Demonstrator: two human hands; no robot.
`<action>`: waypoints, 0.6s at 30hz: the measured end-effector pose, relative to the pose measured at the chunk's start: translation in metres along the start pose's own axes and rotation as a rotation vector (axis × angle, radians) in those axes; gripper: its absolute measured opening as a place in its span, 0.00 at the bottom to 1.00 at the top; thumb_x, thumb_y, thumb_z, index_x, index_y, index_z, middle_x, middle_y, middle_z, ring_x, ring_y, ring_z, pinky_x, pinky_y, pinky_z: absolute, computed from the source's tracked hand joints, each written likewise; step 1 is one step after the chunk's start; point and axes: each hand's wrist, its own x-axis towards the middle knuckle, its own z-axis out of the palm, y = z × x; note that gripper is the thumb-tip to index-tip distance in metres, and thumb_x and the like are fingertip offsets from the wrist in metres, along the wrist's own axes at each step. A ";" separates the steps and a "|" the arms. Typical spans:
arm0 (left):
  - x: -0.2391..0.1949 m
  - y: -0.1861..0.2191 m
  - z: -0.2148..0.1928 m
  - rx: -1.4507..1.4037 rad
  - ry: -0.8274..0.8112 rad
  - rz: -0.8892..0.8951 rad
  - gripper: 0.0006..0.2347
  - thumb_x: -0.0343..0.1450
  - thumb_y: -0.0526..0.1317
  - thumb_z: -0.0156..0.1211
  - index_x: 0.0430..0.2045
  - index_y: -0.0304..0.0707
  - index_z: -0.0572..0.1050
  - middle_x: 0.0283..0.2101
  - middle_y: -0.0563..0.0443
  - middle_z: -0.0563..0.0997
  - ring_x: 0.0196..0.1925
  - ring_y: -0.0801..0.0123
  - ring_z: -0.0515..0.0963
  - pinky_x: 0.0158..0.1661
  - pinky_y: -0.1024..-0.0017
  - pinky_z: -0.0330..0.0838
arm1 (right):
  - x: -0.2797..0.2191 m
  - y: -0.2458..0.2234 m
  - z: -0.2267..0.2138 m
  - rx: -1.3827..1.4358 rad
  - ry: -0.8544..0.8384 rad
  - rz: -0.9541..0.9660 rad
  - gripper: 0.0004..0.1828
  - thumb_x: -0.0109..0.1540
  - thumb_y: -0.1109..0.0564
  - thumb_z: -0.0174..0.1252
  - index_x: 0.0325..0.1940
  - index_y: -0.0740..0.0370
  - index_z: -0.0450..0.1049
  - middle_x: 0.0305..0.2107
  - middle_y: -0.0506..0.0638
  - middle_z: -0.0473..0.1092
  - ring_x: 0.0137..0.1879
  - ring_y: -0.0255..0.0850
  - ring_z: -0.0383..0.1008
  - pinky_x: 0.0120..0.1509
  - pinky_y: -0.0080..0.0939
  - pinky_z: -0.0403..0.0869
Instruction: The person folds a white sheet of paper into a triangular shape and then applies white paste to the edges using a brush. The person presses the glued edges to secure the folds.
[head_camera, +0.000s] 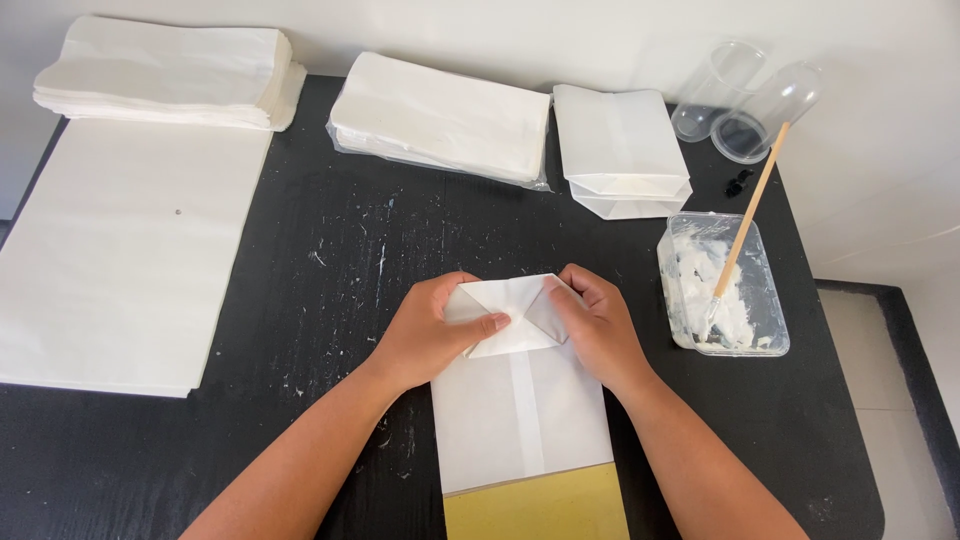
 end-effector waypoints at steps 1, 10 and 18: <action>0.000 0.001 0.000 0.001 -0.001 0.001 0.16 0.63 0.41 0.70 0.41 0.30 0.81 0.30 0.39 0.83 0.32 0.60 0.82 0.35 0.68 0.76 | 0.000 -0.001 0.000 0.000 0.001 -0.001 0.14 0.66 0.49 0.60 0.32 0.61 0.76 0.22 0.57 0.69 0.31 0.42 0.71 0.35 0.37 0.68; 0.013 -0.012 -0.002 0.040 0.022 0.051 0.15 0.65 0.42 0.68 0.41 0.33 0.81 0.31 0.41 0.84 0.34 0.59 0.83 0.36 0.66 0.76 | -0.014 -0.025 0.006 -0.034 0.015 0.011 0.19 0.52 0.50 0.75 0.33 0.65 0.75 0.23 0.59 0.70 0.31 0.48 0.72 0.35 0.41 0.69; 0.019 -0.015 -0.003 -0.131 0.082 -0.010 0.11 0.70 0.46 0.62 0.35 0.37 0.83 0.23 0.44 0.83 0.24 0.67 0.81 0.28 0.72 0.74 | -0.010 -0.018 0.007 -0.010 0.064 0.036 0.20 0.52 0.50 0.77 0.33 0.65 0.75 0.24 0.59 0.72 0.31 0.49 0.74 0.35 0.40 0.70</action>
